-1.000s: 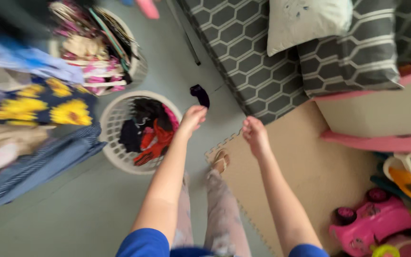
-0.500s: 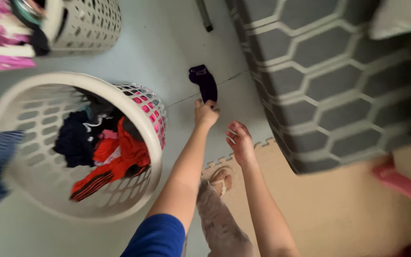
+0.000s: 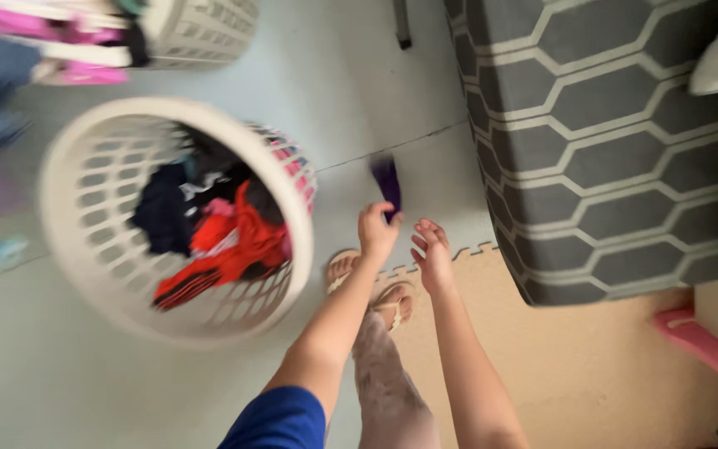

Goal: The person takes various small clothing items from a laundry basket and hangs them on a radial drying rack using clothespins. They also hang larger garments on hangers and place them on a clothes rack.

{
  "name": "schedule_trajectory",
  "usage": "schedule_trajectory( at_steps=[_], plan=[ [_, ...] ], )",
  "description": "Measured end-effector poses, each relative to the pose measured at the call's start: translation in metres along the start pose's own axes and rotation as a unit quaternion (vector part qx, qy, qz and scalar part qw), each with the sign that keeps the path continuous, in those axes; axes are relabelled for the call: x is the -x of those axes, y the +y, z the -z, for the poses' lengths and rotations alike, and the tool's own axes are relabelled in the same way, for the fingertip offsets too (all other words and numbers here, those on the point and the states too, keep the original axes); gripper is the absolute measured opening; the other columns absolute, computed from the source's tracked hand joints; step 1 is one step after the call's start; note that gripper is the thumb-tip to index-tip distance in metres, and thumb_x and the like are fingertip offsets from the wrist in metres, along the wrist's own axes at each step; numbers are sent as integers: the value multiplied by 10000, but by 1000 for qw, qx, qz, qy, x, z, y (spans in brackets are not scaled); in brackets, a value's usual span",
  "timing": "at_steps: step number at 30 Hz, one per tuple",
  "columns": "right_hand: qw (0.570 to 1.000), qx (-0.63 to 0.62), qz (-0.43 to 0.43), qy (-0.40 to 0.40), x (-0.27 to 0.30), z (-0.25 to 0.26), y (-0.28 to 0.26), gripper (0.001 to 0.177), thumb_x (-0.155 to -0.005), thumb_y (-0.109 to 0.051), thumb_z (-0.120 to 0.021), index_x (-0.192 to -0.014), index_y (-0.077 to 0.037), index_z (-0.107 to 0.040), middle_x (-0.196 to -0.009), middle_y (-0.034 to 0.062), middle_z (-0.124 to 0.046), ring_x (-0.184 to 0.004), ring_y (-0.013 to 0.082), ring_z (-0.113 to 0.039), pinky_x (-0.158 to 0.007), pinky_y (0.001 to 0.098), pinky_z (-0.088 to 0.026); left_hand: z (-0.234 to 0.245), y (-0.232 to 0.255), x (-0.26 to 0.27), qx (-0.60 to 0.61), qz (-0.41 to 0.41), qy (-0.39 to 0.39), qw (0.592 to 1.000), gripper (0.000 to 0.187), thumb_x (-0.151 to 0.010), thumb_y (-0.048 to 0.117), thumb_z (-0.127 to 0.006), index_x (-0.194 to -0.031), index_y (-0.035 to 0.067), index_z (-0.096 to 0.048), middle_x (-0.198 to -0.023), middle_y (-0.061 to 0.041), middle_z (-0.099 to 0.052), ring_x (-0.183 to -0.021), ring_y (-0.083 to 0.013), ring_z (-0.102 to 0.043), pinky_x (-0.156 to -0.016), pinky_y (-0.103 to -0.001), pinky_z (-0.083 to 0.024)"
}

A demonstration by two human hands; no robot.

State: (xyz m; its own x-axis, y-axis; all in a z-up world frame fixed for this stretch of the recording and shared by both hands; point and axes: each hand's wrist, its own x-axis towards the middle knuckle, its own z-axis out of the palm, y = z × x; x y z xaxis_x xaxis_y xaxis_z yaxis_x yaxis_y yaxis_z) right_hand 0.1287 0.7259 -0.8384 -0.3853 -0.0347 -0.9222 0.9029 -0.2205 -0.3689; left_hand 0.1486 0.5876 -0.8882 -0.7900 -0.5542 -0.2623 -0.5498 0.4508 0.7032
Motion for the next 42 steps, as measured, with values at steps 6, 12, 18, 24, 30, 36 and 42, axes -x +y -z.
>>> schedule_trajectory(
  at_steps=[6, 12, 18, 24, 30, 36, 42],
  plan=[
    [766, 396, 498, -89, 133, -30, -36, 618, -770, 11, -601, -1385, -42, -605, -1362, 140, -607, -1254, 228, -519, -1025, 354, -418, 174, 166, 73, 167, 28, -28, 985, 221, -817, 35, -727, -1014, 48, -626, -916, -102, -702, -870, -253, -709, -816, -365, -573],
    [937, 191, 174, -234, 278, -90, -72, 156, -991, -114, -638, -1104, -16, -680, -907, 7, -668, -790, 80, -574, -699, 237, -484, 310, 219, 69, 268, 5, 21, 963, 296, -875, -4, -692, -1161, 50, -636, -1034, -60, -704, -913, -167, -696, -807, -297, -574],
    [954, 165, 156, -194, 368, -137, -82, 104, -963, -153, -645, -1001, -57, -658, -784, -6, -651, -638, 97, -578, -569, 262, -475, 379, 158, 79, 430, 148, -40, 890, 281, -919, 49, -721, -1192, 65, -658, -1029, -30, -715, -899, -132, -686, -779, -277, -563],
    [964, 102, 203, -140, 371, -141, -35, 114, -983, -169, -672, -1007, -58, -670, -868, -22, -662, -784, 68, -588, -713, 231, -484, 421, 46, 98, 319, 276, 75, 904, 194, -905, 125, -716, -1097, 98, -707, -928, -39, -735, -788, -170, -694, -654, -312, -549],
    [950, 60, 303, -48, 322, -134, 25, 127, -1051, -115, -698, -1063, -16, -619, -969, 7, -626, -889, 92, -530, -803, 258, -445, 484, -39, 105, -27, 222, 67, 972, 182, -809, 224, -767, -964, 130, -748, -936, -69, -782, -896, -254, -747, -833, -364, -574],
    [964, -112, 240, -28, 330, -177, 72, 333, -955, -44, -553, -1286, -70, -579, -1139, 32, -667, -1011, 145, -649, -896, 323, -536, 521, -90, 59, -74, 156, -44, 984, 284, -816, 284, -811, -1034, 118, -739, -978, -95, -759, -921, -259, -729, -844, -365, -567],
    [973, -130, 190, -24, 362, -227, 88, 353, -1019, -293, -534, -1269, -52, -595, -1138, 55, -702, -972, 168, -693, -861, 311, -565, 542, -110, 27, -19, 172, -109, 979, 309, -836, 292, -791, -1083, 119, -719, -986, -66, -769, -936, -211, -732, -872, -333, -569]
  ],
)
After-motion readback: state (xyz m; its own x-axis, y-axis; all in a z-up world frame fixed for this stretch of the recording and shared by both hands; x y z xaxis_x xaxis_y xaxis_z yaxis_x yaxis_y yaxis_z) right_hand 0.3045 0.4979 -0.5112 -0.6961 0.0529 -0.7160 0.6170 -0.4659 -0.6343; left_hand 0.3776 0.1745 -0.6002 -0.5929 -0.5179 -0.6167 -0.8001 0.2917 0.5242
